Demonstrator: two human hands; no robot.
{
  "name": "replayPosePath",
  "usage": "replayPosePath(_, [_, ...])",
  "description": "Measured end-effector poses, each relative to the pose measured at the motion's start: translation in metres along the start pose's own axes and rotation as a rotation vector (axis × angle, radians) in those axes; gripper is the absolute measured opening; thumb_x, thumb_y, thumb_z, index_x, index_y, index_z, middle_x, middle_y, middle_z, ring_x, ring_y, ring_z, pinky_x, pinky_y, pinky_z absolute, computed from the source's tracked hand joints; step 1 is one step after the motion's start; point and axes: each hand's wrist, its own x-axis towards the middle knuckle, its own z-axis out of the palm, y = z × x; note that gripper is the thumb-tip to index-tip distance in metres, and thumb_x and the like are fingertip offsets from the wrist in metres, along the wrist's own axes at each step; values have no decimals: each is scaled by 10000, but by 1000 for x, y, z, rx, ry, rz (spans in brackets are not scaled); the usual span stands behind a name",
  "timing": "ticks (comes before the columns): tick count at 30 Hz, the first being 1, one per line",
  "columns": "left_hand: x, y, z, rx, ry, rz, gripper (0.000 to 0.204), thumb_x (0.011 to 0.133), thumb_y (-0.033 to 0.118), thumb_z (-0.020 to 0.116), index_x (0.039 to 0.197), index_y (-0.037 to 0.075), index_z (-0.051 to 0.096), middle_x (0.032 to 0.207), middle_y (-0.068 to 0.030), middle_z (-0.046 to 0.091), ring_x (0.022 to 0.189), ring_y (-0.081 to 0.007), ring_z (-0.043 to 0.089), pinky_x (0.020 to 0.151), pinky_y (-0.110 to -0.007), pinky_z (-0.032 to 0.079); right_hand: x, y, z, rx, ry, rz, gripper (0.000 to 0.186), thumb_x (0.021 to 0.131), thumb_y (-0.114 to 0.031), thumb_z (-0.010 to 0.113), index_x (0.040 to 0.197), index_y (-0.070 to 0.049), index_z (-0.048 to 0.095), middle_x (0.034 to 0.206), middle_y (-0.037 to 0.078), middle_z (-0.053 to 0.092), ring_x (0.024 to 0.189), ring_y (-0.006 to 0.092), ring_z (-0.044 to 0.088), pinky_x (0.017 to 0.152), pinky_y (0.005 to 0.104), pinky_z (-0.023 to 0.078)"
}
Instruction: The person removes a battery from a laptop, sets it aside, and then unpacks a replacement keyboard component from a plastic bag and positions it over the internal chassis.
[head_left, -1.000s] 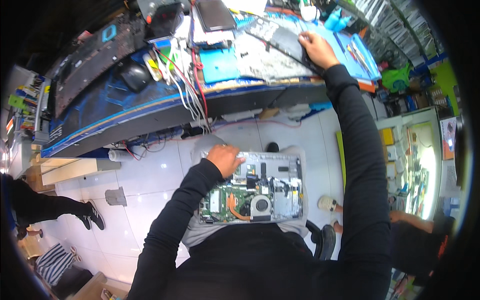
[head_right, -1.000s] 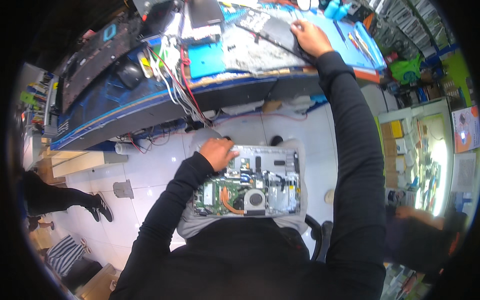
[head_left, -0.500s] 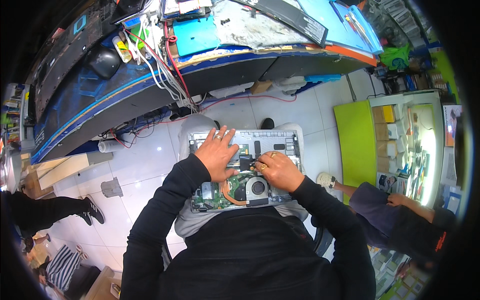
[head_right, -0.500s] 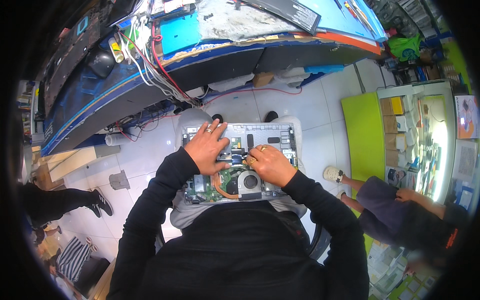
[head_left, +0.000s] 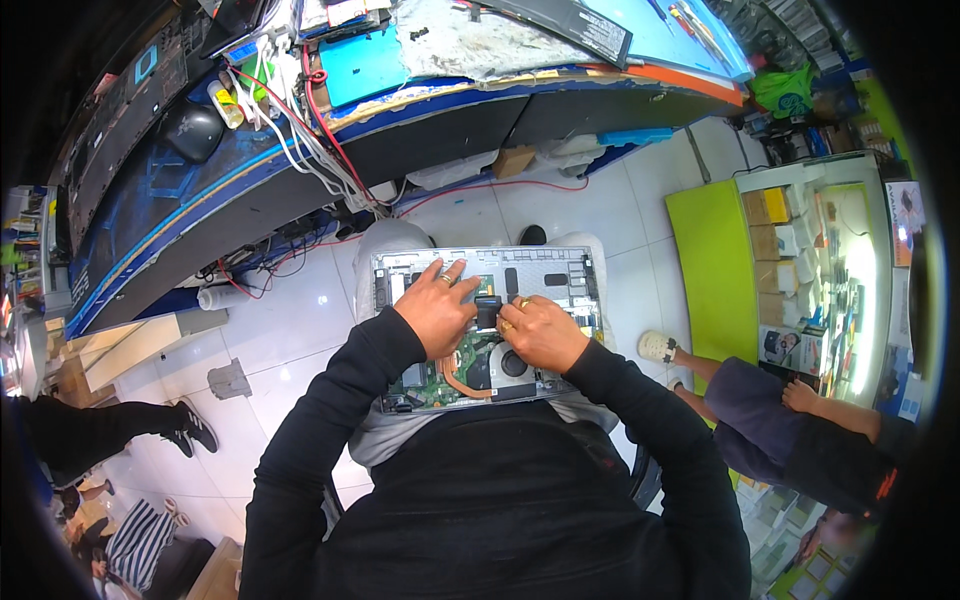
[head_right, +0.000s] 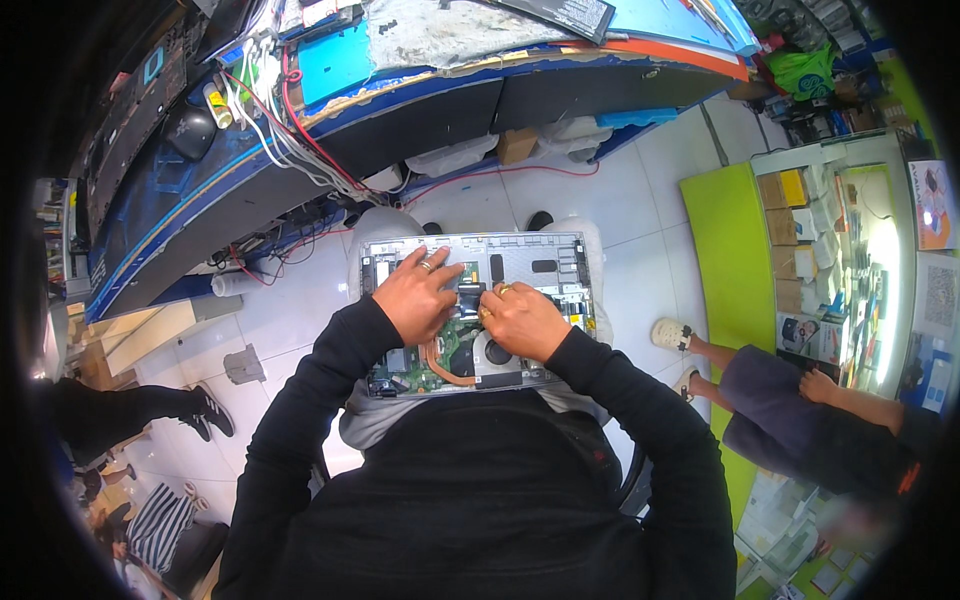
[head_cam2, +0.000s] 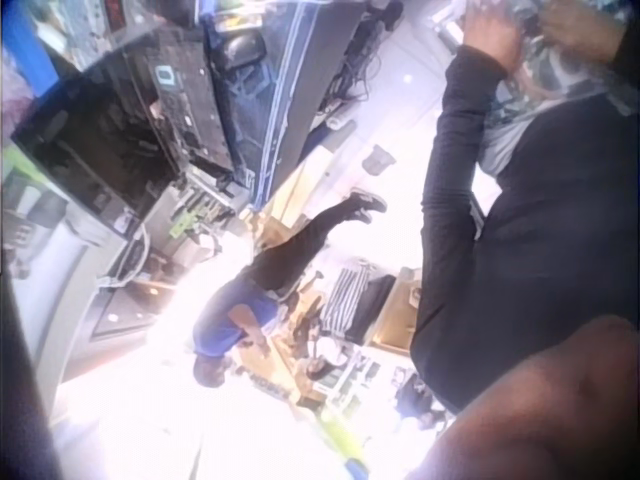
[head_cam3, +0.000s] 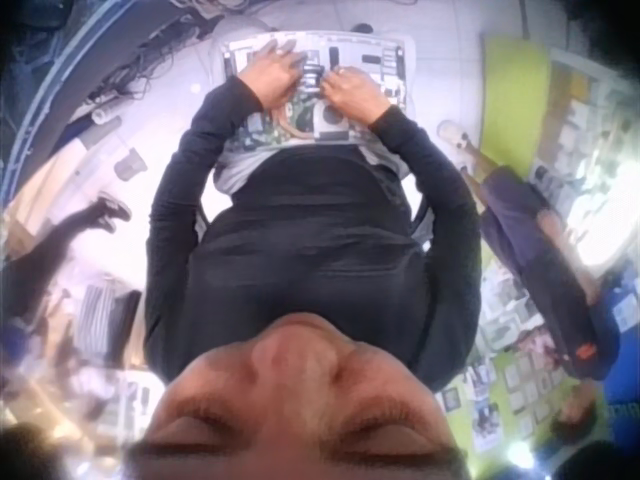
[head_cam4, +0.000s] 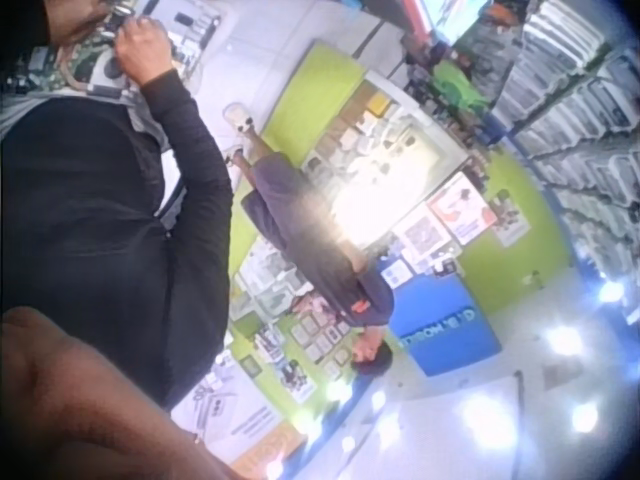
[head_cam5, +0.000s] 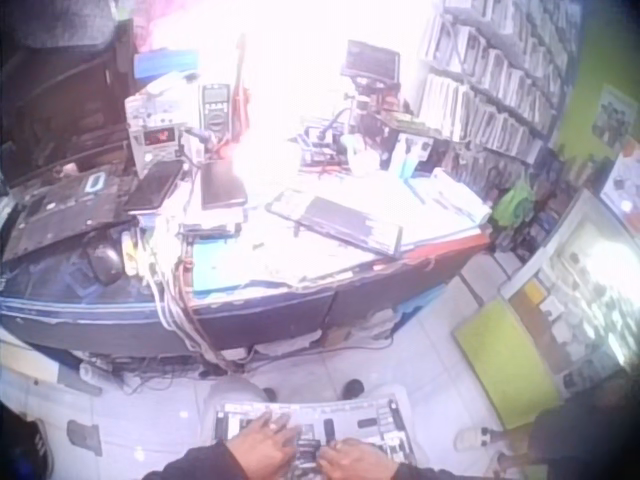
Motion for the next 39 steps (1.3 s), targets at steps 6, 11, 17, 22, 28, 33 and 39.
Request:
replayPosePath(6, [-4,1,-1,-36,33,-7,195,797,186,742,936,50,762,1348,-172,619,1352,-403,502,1143,-584,359,0,0,2,11,45,1,185,786,-112,647,928,-17,719,907,64,635,881,235,649,777,369,539])
replayPosePath(11, [-4,3,2,10,31,11,183,802,191,741,916,48,758,1337,-166,637,1342,-386,519,1141,-575,364,-2,0,2,68,83,53,166,767,-101,652,910,-40,711,892,59,634,859,239,649,752,369,538])
replayPosePath(17, [-3,2,6,22,51,11,181,813,203,744,907,48,755,1311,-153,658,1341,-370,528,1124,-552,392,-3,-4,2,66,170,91,79,787,-113,639,785,-46,680,881,62,641,825,222,659,724,361,546])
replayPosePath(22, [-3,1,8,25,76,11,178,814,201,749,909,50,754,1306,-153,662,1330,-366,544,1094,-528,433,-6,-4,8,90,186,113,137,755,-86,654,882,-63,700,871,44,623,833,230,638,713,364,521])
replayPosePath(28, [-3,3,14,33,68,12,157,859,173,666,935,72,759,1303,-164,661,1308,-370,563,1092,-511,446,-7,-6,9,82,211,120,142,746,-78,652,879,-64,701,861,47,616,839,236,639,711,365,520])
replayPosePath(33, [-3,3,18,63,72,15,160,857,169,655,927,65,754,1296,-172,665,1293,-365,580,1065,-499,473,0,-12,5,173,225,256,71,792,-105,724,825,-49,694,829,67,604,822,264,620,734,387,511])
replayPosePath(39, [-5,2,20,41,72,22,159,855,174,686,941,47,729,1272,-160,665,1298,-356,576,1067,-491,469,7,-16,9,211,281,336,127,831,-154,756,800,-39,712,807,82,626,810,302,604,960,450,440])
